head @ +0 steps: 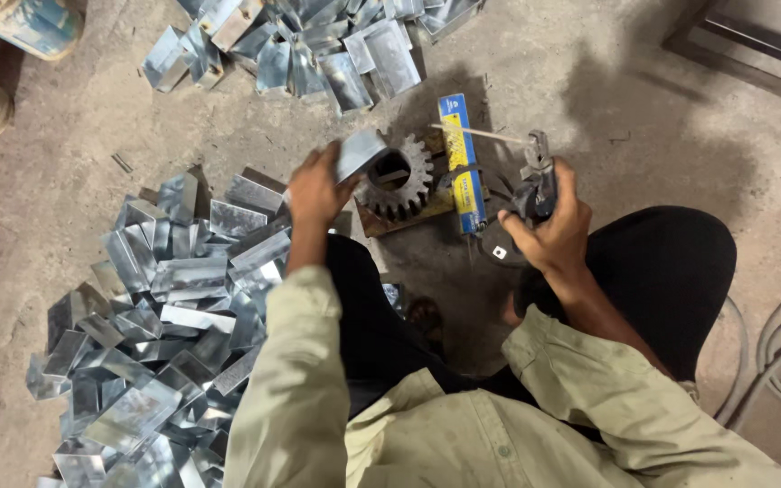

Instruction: The person sits on the floor and welds small rectangular metal pieces onto a larger gear-shaped metal component using a handheld welding tool. They repeatedly pick up metal pieces from a pile, position them on the gear, and apply welds, creating bright sparks.

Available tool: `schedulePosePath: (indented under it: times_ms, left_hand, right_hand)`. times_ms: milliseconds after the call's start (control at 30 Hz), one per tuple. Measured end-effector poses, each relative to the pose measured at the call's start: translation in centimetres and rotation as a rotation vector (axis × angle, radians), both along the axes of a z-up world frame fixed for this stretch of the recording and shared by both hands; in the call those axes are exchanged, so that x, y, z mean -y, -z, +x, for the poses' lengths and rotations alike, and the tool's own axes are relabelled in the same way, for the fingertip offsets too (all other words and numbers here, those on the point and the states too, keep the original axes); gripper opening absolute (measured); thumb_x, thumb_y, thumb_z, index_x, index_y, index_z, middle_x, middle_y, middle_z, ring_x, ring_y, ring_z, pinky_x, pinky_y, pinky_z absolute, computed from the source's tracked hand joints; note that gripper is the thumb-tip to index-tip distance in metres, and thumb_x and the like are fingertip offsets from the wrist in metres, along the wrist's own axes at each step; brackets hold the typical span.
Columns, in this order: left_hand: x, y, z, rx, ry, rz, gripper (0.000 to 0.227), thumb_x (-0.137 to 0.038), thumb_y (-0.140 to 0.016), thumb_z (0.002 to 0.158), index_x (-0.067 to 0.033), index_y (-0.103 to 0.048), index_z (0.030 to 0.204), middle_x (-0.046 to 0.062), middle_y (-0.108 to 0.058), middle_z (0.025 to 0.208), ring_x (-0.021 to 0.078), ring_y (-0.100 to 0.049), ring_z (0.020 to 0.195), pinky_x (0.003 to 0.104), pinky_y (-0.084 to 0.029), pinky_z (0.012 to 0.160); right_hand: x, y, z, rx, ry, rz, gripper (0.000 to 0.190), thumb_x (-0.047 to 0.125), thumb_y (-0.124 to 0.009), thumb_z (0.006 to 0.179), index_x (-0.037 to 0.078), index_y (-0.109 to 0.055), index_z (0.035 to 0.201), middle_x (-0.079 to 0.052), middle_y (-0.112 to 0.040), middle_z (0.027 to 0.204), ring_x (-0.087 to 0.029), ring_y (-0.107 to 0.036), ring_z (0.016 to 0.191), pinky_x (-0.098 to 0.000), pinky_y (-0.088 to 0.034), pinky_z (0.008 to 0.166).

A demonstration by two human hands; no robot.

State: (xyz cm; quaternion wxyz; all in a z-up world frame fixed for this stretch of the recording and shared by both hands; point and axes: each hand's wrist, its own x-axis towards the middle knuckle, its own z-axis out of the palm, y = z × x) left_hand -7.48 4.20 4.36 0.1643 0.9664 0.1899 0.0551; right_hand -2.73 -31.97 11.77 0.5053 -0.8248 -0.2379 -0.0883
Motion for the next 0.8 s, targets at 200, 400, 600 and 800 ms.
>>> schedulePosePath:
  times_ms: [200,400,600,800]
  left_hand:
    - [2.3,2.8,8.5,-0.275,0.196,-0.005,0.082,-0.052,-0.083,0.077,-0.0311,-0.049,0.148,0.009,-0.057,0.142,0.0282,-0.054,0.129,0.057,-0.030,0.114]
    - [2.7,5.3,8.5,-0.166,0.151,0.038,0.085,-0.044,-0.079,0.082,-0.0306,-0.039,0.155,0.004,-0.047,0.153,0.0271,-0.034,0.147,0.070,-0.010,0.118]
    - [4.6,4.4,4.7,0.237,0.073,0.039,0.076,-0.040,-0.078,0.088,-0.0164,-0.045,0.152,0.010,-0.046,0.154,0.0342,-0.035,0.148,0.063,-0.018,0.120]
    - [9.9,3.8,-4.8,0.581,-0.104,-0.327,0.037,-0.016,-0.072,0.095,-0.0029,-0.063,0.129,0.022,-0.055,0.136,0.0388,-0.053,0.126,0.042,-0.048,0.105]
  right_hand:
    - [0.6,0.7,0.3,-0.028,0.065,0.007,0.074,0.013,-0.085,0.080,0.001,-0.048,0.143,-0.009,-0.071,0.091,-0.021,-0.071,0.077,-0.0343,-0.057,0.075]
    - [0.2,1.2,0.0,0.067,0.028,-0.086,0.080,0.017,-0.088,0.078,0.000,-0.046,0.144,-0.012,-0.072,0.093,-0.026,-0.074,0.081,-0.0374,-0.058,0.074]
    - [-0.8,2.0,0.4,0.095,-0.036,-0.095,0.079,0.020,-0.087,0.082,0.001,-0.044,0.145,-0.014,-0.073,0.094,-0.029,-0.075,0.080,-0.0390,-0.060,0.072]
    - [-1.5,2.0,0.3,0.135,-0.041,-0.069,0.077,0.021,-0.086,0.083,0.002,-0.045,0.145,-0.017,-0.072,0.097,-0.031,-0.075,0.083,-0.0405,-0.061,0.074]
